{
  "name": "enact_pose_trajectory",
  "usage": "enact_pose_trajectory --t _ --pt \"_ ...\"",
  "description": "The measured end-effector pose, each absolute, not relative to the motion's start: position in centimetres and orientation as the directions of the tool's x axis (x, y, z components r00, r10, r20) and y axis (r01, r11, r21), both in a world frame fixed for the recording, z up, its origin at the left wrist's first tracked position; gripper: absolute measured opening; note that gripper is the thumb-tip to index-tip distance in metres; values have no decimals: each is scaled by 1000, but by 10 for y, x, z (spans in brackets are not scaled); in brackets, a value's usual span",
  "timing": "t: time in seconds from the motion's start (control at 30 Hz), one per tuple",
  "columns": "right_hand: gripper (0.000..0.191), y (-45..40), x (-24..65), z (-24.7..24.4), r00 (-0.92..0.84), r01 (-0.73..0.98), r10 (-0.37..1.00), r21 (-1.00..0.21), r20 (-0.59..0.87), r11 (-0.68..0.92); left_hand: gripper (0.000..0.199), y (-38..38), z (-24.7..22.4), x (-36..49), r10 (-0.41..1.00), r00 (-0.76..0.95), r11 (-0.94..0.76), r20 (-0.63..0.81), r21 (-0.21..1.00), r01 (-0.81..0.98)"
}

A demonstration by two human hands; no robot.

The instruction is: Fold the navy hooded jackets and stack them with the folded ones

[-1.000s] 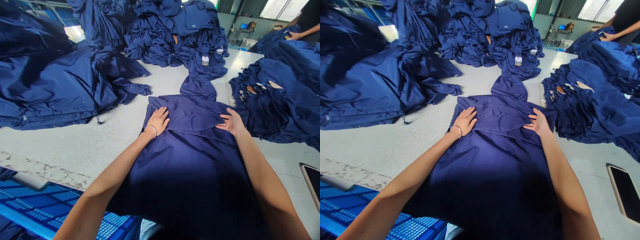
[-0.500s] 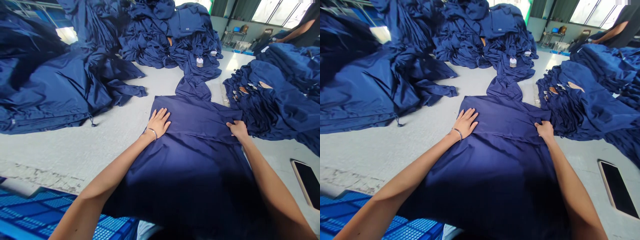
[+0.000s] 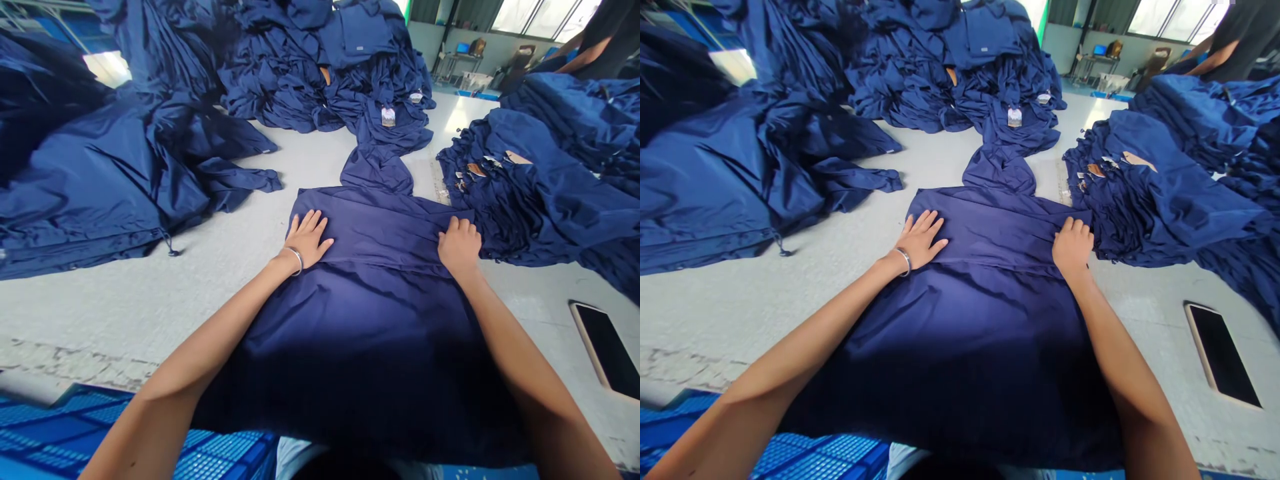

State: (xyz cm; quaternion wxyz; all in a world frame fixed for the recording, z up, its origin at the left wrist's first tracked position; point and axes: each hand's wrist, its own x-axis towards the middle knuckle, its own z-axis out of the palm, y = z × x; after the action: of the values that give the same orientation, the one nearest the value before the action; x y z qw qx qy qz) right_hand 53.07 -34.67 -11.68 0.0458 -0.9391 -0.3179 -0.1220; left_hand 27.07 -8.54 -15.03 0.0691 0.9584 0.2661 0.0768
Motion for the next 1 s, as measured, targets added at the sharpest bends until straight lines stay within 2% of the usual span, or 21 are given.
enact_pose_trajectory --t 0.1,0.2,0.33,0.43,0.53,0.63,0.73,0.83,0.93,1.0 --pt "55 -328 522 -118 560 819 787 -34 257 -572 62 -83 -143 291 436 864 -897 252 202 394" --pt "58 -311 520 -133 450 893 884 -36 124 -449 63 -72 -143 311 414 878 -906 242 201 372" --pt "67 -307 529 -155 533 844 845 -46 -51 -535 73 -45 -151 311 665 746 -733 -2 186 654" --pt "69 -311 534 -160 539 839 839 -38 -73 -543 76 -21 -155 296 744 664 -647 -71 168 744" --pt "70 -311 534 -158 539 840 839 -31 -76 -542 71 -4 -153 285 717 696 -687 -16 147 711" --pt "70 -307 531 -156 543 838 836 -21 -72 -546 68 -8 -147 287 716 686 -697 131 182 693" --pt "71 -306 532 -153 537 841 838 -17 -93 -541 68 -33 -142 302 590 781 -807 205 190 560" --pt "70 -312 540 -153 515 857 855 8 -62 -516 66 -58 -142 317 425 898 -903 116 123 412" --pt "69 -324 553 -158 515 857 857 13 -4 -515 67 -62 -146 322 487 873 -866 -34 114 488" --pt "68 -331 558 -161 528 849 849 2 4 -528 68 -56 -150 321 535 843 -834 -61 118 538"
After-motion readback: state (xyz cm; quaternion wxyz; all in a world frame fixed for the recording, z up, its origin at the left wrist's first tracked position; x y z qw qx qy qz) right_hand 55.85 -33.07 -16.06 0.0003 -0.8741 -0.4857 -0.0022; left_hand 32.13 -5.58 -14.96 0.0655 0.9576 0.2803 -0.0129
